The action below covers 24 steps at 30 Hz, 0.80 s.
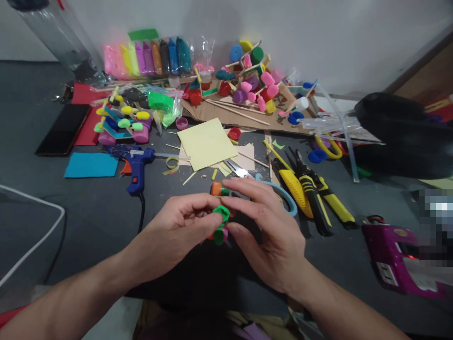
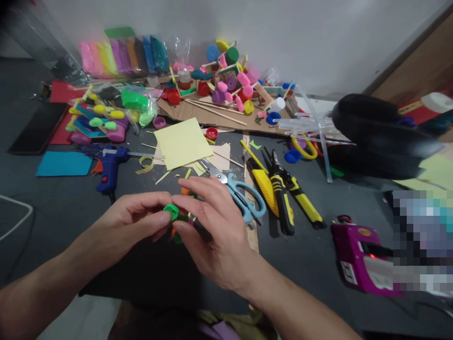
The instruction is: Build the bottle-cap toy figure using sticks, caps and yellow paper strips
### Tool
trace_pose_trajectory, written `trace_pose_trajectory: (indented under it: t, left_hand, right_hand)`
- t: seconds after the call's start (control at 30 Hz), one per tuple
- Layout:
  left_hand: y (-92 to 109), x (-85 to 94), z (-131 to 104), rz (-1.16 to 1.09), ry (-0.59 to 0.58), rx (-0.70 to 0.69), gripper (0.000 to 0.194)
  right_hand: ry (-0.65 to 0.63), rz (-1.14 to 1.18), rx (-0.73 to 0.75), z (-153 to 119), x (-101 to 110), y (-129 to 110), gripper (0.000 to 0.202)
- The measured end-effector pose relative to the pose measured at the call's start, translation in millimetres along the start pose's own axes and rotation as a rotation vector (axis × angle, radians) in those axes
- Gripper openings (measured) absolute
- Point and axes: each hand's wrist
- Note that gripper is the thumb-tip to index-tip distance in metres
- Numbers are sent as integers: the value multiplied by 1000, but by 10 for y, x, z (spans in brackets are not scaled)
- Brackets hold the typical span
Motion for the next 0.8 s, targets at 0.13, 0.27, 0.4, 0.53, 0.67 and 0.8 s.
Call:
trace_pose_trajectory:
  t: [0.13, 0.27, 0.4, 0.53, 0.67, 0.8]
  left_hand:
    - [26, -12, -10, -31, 20, -20, 10]
    - [18, 5, -15, 78, 15, -34, 12]
    - [2, 20, -30, 301, -8, -107, 14]
    - [-5, 8, -42, 295, -6, -53, 12]
    - [-7, 1, -53, 226, 41, -43, 9]
    - [-10, 8, -60, 142, 63, -37, 9]
  right_hand:
    - [15, 28, -6, -6, 5, -2, 27]
    - [15, 49, 3, 3, 12, -5, 31]
    - [-25, 24, 35, 7, 26, -14, 33]
    - [-11, 18, 36, 0, 25, -23, 27]
    - [14, 48, 2, 4, 18, -29, 22]
    - [18, 68, -17, 2, 16, -29, 23]
Point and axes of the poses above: each hand's wrist, its own z-axis towards the middle knuckle, its own x-axis out of the back of the hand, y = z × x
